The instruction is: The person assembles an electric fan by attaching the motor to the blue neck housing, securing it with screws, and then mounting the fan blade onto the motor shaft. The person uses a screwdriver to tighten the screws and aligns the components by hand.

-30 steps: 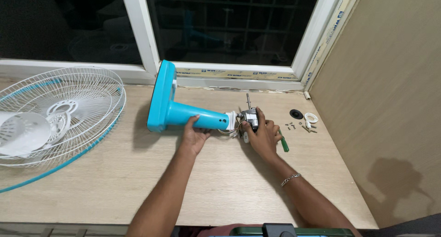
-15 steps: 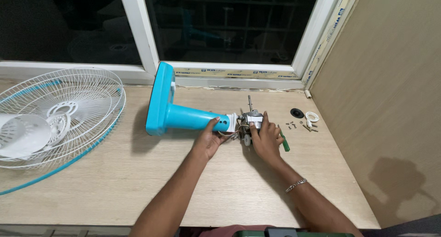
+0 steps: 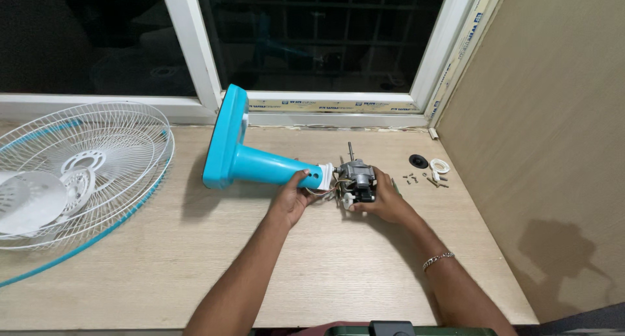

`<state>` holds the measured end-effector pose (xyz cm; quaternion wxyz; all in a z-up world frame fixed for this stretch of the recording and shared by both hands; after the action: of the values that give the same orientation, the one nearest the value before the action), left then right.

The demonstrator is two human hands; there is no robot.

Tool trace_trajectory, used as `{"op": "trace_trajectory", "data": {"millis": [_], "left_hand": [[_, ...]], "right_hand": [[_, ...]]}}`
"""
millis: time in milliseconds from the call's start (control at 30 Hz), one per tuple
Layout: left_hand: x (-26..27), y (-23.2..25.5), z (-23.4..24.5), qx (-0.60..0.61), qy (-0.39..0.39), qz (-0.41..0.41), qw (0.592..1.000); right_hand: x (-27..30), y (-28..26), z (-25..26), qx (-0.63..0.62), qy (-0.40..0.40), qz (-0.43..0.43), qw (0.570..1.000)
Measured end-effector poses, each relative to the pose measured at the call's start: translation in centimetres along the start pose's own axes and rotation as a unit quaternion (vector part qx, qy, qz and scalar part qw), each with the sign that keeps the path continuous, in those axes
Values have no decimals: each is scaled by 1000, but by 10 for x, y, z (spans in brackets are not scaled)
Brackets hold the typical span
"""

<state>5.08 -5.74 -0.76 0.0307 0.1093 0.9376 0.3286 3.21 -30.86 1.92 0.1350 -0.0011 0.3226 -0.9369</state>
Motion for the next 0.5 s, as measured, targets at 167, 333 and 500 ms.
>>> {"op": "trace_trajectory", "data": {"millis": [167, 333, 500], "left_hand": [[0, -2, 5, 25, 37, 21, 999], [0, 1, -2, 32, 14, 18, 999], [4, 6, -8, -8, 19, 5, 1000]], "right_hand": [[0, 2, -6, -29, -21, -65, 997], [9, -10, 7, -117, -77, -59, 988], [12, -14, 13, -123, -103, -58, 985]]}}
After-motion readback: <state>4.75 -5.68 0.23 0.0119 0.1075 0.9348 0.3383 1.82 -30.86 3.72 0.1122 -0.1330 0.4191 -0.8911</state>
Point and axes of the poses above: each hand's wrist, its own x-axis away from the middle knuckle, its own z-axis out of the back of the hand, y = z × x, the point moved 5 cm from there along -x, towards the middle knuckle, and after that the axes turned 4 degrees about -y, right-handed, at the moved point
